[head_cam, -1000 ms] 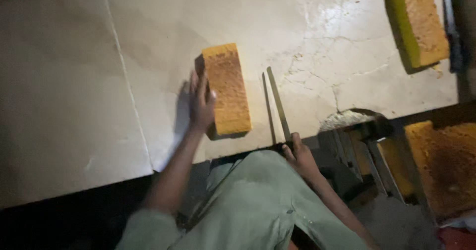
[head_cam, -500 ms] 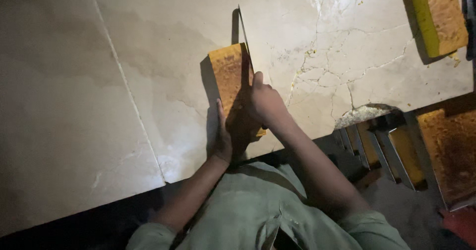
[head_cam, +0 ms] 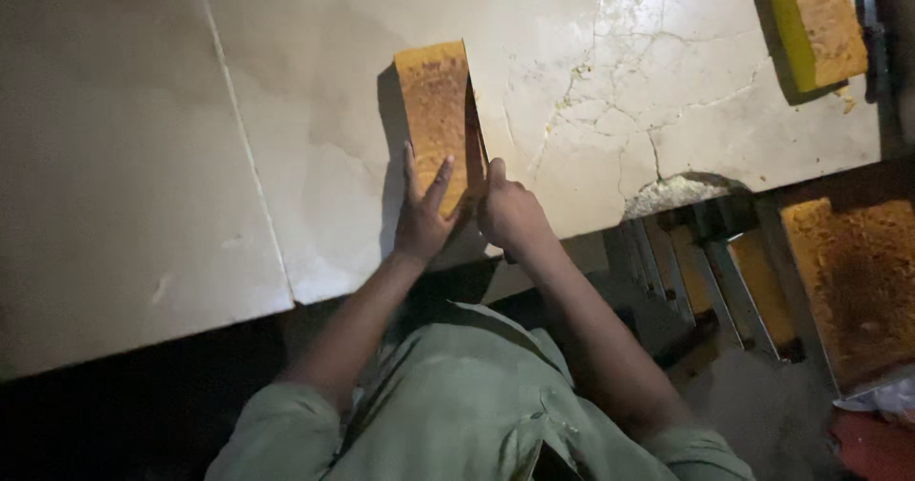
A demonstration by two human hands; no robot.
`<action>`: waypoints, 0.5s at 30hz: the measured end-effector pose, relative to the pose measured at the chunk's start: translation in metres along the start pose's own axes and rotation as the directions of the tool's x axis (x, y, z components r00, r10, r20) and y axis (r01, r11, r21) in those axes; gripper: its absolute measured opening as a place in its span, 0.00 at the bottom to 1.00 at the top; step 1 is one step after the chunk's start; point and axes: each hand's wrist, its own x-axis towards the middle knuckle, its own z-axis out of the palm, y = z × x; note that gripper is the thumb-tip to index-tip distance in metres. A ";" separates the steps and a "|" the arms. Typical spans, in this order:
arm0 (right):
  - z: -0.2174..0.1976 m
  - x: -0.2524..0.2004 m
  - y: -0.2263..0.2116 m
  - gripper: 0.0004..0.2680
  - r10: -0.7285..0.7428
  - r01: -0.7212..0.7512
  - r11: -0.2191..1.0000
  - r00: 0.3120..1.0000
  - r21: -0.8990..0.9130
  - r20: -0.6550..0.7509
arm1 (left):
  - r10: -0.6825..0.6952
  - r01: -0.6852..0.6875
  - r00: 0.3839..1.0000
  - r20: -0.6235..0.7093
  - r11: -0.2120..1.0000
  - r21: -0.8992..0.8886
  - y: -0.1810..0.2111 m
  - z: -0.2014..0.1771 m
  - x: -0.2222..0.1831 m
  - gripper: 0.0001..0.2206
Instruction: The person uses a long knife to slice a rectangular block of yellow food into thin strips on a white countertop. They repeatedly cut the block, gather the strips, and continue slicing until the block is fully processed.
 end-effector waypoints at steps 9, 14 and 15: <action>0.049 -0.080 0.050 0.14 0.138 -0.144 0.988 0.984 0.047 0.113 | 0.055 -0.053 0.996 -0.067 0.998 0.042 0.001 0.002 -0.008 0.38; 0.105 -0.127 0.101 0.14 0.254 -0.286 0.950 0.940 0.124 0.226 | 0.054 -0.054 0.997 -0.050 0.998 0.014 0.000 0.003 -0.001 0.37; 0.118 -0.131 0.110 0.19 0.282 -0.330 0.927 0.926 0.177 0.251 | 0.048 -0.048 0.998 -0.039 0.999 0.001 0.003 0.003 -0.002 0.37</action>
